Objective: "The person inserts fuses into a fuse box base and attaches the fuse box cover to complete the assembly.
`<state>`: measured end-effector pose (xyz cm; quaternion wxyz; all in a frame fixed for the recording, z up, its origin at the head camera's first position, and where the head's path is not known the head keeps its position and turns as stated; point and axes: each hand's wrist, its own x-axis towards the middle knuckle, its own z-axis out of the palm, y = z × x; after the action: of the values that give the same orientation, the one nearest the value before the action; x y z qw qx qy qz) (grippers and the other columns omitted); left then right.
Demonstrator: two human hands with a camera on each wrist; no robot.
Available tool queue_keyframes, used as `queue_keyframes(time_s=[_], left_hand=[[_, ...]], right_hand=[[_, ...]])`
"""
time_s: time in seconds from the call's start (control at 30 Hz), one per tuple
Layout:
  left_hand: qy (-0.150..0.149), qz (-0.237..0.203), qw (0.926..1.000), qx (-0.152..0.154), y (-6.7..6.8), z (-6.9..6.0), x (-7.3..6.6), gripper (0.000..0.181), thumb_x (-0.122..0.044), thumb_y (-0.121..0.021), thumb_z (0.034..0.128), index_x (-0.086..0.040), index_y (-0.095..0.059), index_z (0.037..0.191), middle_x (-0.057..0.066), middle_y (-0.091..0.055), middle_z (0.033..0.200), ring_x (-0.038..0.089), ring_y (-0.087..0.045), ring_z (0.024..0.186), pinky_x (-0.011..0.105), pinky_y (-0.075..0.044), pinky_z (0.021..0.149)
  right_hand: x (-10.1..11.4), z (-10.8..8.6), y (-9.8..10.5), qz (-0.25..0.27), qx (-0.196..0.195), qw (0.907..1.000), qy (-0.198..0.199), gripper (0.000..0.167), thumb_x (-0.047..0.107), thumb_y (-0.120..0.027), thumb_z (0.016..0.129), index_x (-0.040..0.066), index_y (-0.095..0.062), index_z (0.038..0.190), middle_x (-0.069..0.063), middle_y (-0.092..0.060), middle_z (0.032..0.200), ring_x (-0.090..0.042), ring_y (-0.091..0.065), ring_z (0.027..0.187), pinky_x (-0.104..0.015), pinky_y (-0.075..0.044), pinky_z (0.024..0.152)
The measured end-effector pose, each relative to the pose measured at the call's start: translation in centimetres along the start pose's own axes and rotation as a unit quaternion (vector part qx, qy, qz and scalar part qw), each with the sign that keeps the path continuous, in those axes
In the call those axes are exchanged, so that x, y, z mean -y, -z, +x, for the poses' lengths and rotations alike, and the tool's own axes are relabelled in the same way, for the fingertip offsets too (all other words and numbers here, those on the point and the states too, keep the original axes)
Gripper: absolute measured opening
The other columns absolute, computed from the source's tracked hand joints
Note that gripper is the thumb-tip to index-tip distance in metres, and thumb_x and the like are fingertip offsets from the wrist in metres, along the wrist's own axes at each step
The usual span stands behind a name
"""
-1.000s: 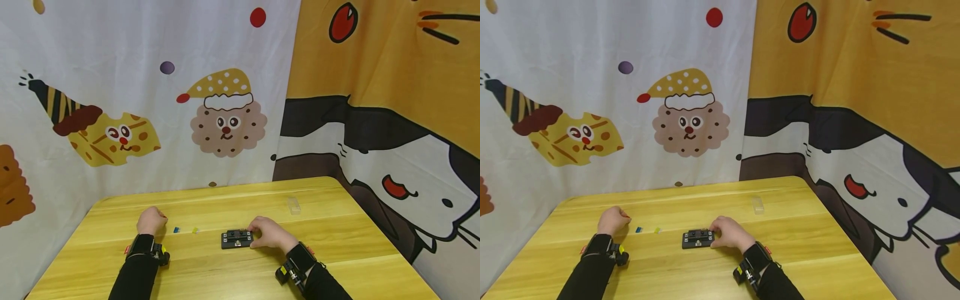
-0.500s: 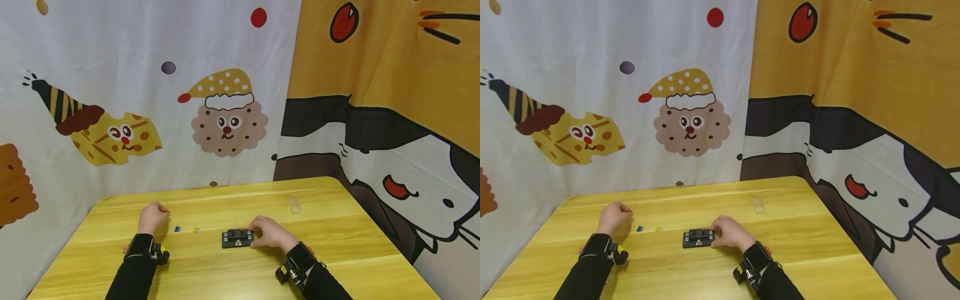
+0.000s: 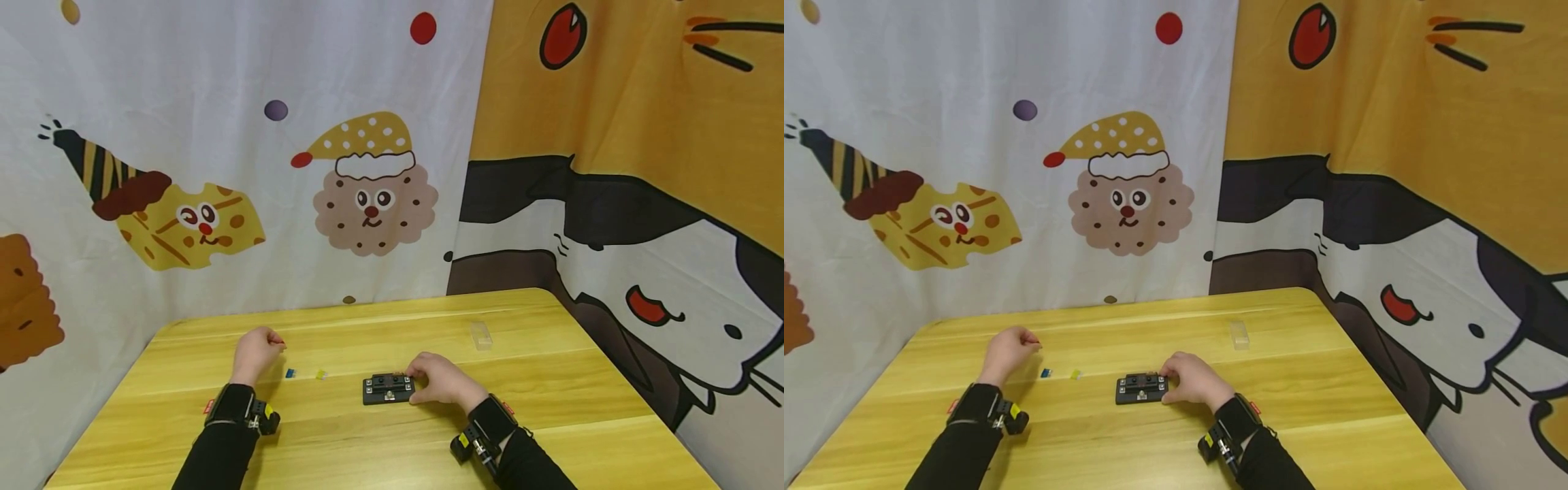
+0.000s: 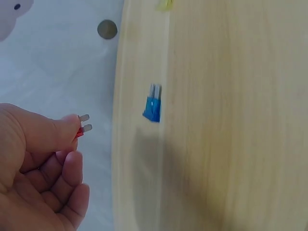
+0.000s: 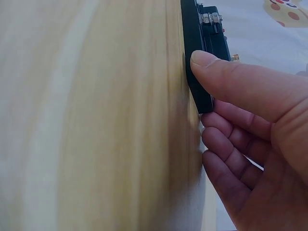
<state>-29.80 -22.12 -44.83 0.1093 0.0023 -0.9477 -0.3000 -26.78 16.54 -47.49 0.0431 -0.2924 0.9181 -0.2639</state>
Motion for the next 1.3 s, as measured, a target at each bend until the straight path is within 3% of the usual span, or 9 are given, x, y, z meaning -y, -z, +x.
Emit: queue_keyframes(time_s=[0.53, 1.0, 1.3], left_hand=[[-0.053, -0.026, 0.9982, 0.004, -0.6, -0.8, -2.8, 0.009, -0.005, -0.077, 0.0824, -0.005, -0.068, 0.08, 0.002, -0.062, 0.072, 0.019, -0.056, 0.064, 0.04, -0.049, 0.066], [-0.106, -0.063, 0.9922, 0.016, -2.1, -2.4, -7.2, 0.011, -0.006, -0.078, 0.0823, -0.009, -0.067, 0.08, -0.002, -0.061, 0.072, 0.014, -0.054, 0.065, 0.036, -0.048, 0.066], [-0.133, -0.086, 0.987, 0.028, -2.9, -3.1, -9.0, 0.014, -0.004, -0.079, 0.0816, -0.012, -0.068, 0.077, -0.005, -0.061, 0.071, 0.011, -0.055, 0.065, 0.034, -0.048, 0.064]], right_hand=[[0.0, 0.0, 0.0, 0.002, 0.003, 1.0, -0.003, 0.042, 0.021, -0.088, 0.075, 0.009, -0.068, 0.11, 0.002, -0.061, 0.104, -0.019, -0.059, 0.096, -0.039, -0.049, 0.089], [0.0, -0.1, 0.0, 0.007, 0.002, 1.0, -0.001, 0.042, 0.02, -0.088, 0.074, 0.008, -0.068, 0.109, 0.001, -0.061, 0.104, -0.018, -0.059, 0.095, -0.039, -0.049, 0.089], [-0.4, 0.0, -0.2, 0.007, 0.001, 1.0, -0.002, 0.042, 0.022, -0.088, 0.074, 0.01, -0.068, 0.11, 0.003, -0.061, 0.105, -0.019, -0.059, 0.096, -0.038, -0.049, 0.089]])
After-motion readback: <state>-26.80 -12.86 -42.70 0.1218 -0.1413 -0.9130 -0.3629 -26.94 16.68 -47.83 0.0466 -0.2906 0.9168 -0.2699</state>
